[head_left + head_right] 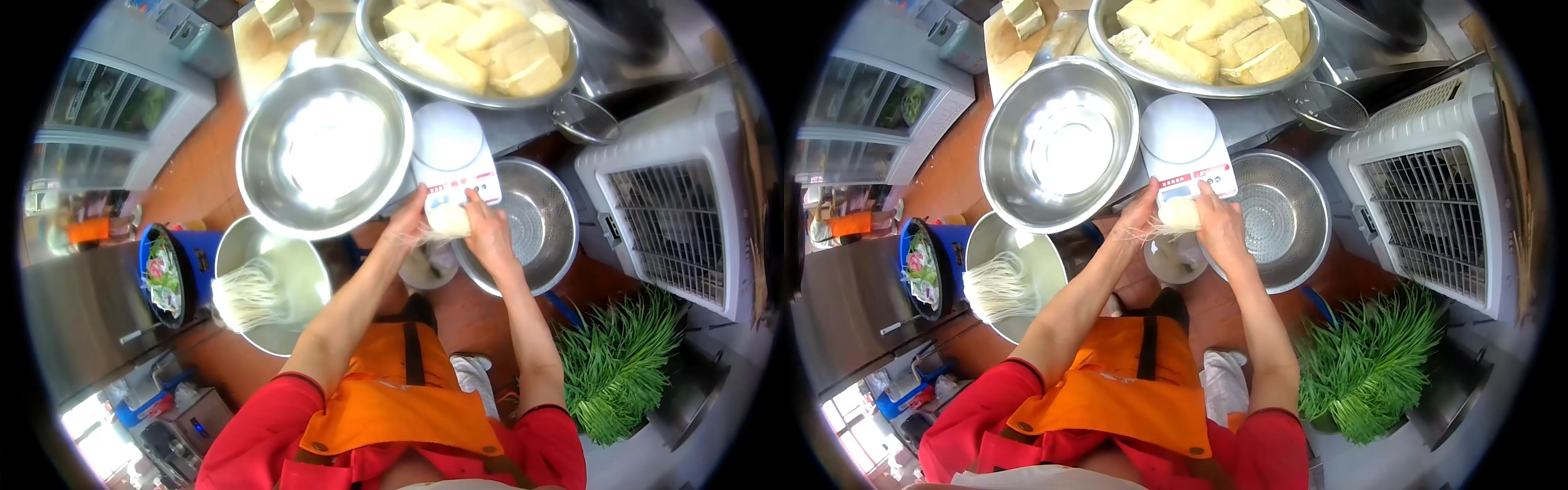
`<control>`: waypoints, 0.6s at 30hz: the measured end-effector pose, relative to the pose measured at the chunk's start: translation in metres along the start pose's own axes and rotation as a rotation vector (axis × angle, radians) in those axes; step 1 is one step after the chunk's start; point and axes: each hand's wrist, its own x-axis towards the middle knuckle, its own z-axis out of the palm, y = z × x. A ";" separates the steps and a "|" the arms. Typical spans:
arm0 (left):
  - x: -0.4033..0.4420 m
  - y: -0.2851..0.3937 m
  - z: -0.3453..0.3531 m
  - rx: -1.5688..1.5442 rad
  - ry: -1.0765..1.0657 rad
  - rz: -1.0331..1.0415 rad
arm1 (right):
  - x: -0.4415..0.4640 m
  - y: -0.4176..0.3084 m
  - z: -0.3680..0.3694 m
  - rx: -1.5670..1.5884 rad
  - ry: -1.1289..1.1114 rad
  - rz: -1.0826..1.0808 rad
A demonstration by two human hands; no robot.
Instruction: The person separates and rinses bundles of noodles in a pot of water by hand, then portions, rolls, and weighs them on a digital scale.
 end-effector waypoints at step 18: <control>0.009 -0.009 -0.025 0.045 -0.075 -0.108 | 0.099 0.025 -0.072 1.365 0.492 0.495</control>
